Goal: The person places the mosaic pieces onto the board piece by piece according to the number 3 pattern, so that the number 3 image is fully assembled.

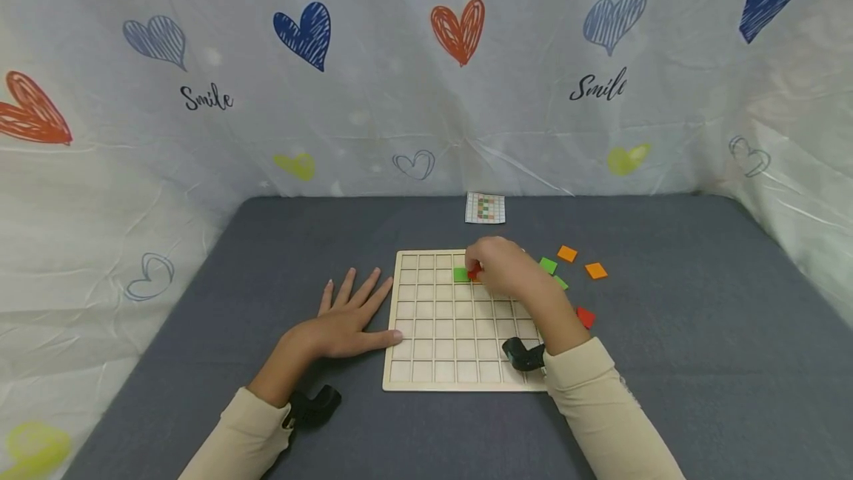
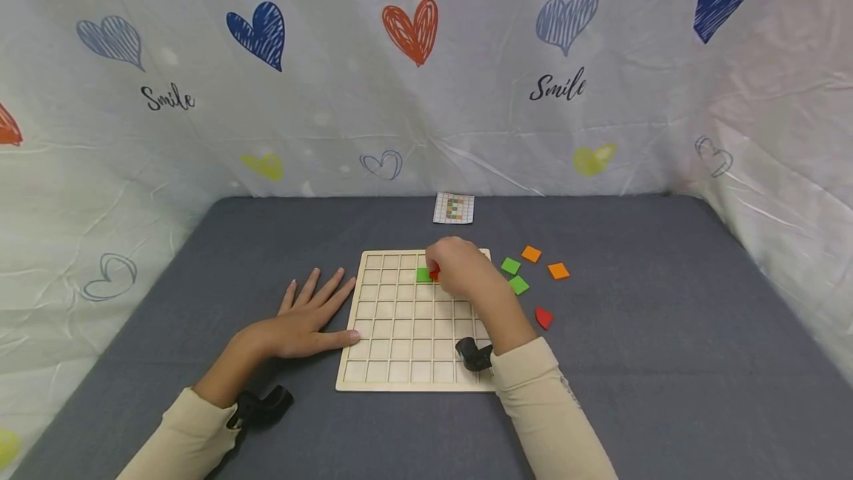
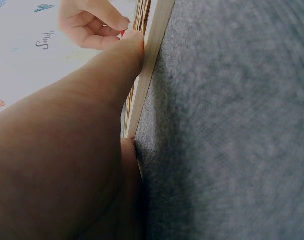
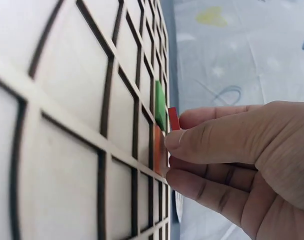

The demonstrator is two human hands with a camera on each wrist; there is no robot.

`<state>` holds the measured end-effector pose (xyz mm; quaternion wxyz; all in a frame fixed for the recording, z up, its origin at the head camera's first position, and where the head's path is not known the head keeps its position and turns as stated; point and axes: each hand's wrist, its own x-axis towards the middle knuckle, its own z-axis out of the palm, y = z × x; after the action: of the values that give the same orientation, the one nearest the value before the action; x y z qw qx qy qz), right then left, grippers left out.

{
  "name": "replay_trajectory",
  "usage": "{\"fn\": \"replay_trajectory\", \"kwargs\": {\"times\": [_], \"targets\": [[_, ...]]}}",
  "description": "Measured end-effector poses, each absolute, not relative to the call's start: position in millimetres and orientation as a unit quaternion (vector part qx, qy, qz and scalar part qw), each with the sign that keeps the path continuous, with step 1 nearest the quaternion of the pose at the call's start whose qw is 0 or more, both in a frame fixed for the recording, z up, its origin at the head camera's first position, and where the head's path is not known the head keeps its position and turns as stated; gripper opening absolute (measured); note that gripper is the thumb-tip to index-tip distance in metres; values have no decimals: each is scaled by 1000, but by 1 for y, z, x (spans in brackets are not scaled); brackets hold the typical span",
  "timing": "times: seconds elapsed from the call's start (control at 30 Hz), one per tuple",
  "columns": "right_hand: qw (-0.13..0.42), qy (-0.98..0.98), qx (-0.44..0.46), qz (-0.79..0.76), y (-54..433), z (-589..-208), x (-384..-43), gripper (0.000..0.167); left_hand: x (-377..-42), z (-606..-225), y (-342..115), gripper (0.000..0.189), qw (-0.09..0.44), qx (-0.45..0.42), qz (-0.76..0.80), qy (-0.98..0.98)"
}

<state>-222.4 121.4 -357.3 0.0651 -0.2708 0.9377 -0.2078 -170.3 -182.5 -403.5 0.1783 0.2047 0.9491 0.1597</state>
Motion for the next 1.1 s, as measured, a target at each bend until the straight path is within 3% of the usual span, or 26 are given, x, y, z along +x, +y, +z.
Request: {"fn": "replay_trajectory", "kwargs": {"times": [0.27,0.47,0.73,0.87,1.1], "targets": [[28,938,-298,-176,107,-361,-218,31,-171,-406,-182,103,171,205,156,951],[12,941,-298,-160,98,-362,-215,28,-169,-400,-181,103,173,212,161,948],[-50,937,-314,-144,89,-366,-213,21,-169,-399,-181,103,179,207,156,949],[-51,939,-308,-146,84,-368,-212,17,-169,-400,-181,102,180,205,163,948],[-39,937,-316,-146,81,-370,-211,26,-171,-404,-181,102,178,202,151,951]]}}
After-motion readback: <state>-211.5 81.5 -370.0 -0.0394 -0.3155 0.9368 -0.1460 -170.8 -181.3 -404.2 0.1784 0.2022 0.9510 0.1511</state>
